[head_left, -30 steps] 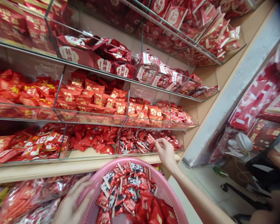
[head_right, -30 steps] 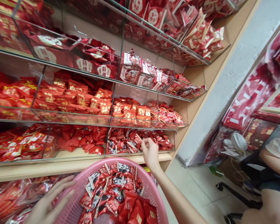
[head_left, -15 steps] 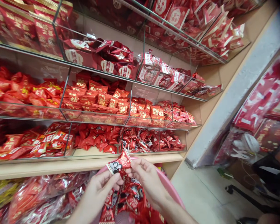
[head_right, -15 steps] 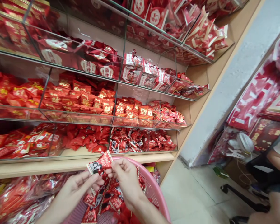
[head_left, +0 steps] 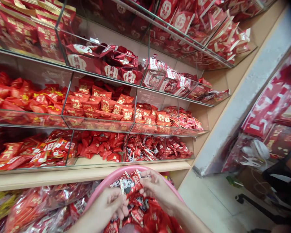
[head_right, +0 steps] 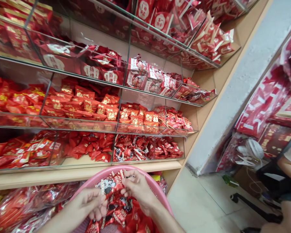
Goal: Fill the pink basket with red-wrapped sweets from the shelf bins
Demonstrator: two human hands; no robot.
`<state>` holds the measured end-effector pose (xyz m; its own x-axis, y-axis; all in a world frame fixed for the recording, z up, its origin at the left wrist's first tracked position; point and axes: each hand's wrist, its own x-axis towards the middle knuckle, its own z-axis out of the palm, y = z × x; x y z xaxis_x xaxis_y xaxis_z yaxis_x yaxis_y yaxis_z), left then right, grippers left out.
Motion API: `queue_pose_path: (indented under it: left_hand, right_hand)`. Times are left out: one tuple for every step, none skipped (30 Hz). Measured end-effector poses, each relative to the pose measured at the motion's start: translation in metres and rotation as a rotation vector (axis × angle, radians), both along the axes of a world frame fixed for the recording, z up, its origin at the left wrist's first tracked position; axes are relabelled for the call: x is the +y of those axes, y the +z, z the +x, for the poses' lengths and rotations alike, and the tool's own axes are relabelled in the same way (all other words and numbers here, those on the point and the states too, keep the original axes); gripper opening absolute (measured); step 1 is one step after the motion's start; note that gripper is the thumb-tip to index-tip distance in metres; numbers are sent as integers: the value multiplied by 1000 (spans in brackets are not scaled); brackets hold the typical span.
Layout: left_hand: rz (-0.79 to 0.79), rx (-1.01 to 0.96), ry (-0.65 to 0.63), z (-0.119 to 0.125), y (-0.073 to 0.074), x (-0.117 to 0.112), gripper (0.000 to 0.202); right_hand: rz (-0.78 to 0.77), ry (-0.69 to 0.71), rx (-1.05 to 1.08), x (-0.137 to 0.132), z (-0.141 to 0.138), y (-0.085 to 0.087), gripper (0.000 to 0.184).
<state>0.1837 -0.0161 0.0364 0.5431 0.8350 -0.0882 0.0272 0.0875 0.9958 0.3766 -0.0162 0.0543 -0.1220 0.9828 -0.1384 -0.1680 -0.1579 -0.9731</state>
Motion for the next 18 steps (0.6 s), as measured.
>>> queue_pose_path:
  left_hand:
    - [-17, 4, -16, 0, -3, 1, 35]
    - [-29, 9, -27, 1, -6, 1, 37]
    - [-36, 19, -28, 1, -7, 2, 39]
    - [-35, 31, -17, 0, -7, 3, 41]
    - [-20, 42, 7, -1, -5, 4, 42]
    - [11, 51, 45, -4, -3, 5, 42]
    - [51, 60, 94, -7, 0, 5, 41]
    - [100, 66, 143, -11, 3, 6, 39]
    - [150, 70, 185, -17, 6, 7, 37]
    - [192, 77, 216, -22, 8, 7, 36]
    - [222, 89, 239, -28, 9, 8, 35]
    - [240, 101, 257, -34, 9, 8, 36]
    - [251, 114, 276, -40, 8, 9, 36]
    - [256, 128, 300, -45, 6, 9, 36]
    - [258, 140, 329, -49, 3, 9, 37]
    - [258, 151, 359, -53, 1, 10, 38]
    - [259, 158, 388, -56, -1, 10, 39]
    - [260, 161, 419, -58, -3, 10, 41]
  right_hand:
    - [3, 5, 4, 1, 2, -1, 40]
    - [10, 10, -4, 2, 3, -2, 43]
    - [21, 17, -18, 5, 4, -3, 44]
    - [36, 23, -33, 8, 5, -4, 44]
    - [51, 22, -49, 13, 6, -4, 43]
    - [62, 19, -69, 19, 7, -5, 42]
    - [68, 13, -97, 25, 7, -5, 41]
    - [69, 2, -145, 31, 6, -6, 39]
    - [61, -13, -209, 38, 6, -6, 37]
    - [49, -29, -278, 44, 4, -7, 35]
    - [39, -41, -342, 50, 2, -9, 31]
    - [32, -49, -397, 55, 0, -10, 26]
    - [29, -56, -439, 60, -3, -12, 21]
    - [26, -58, -474, 64, -6, -15, 15]
    - [27, -60, -508, 67, -8, -17, 9]
    - [34, -66, -551, 69, -10, -19, 5]
    - [46, -77, -597, 70, -11, -22, 4]
    - [65, -94, -644, 70, -12, -24, 6]
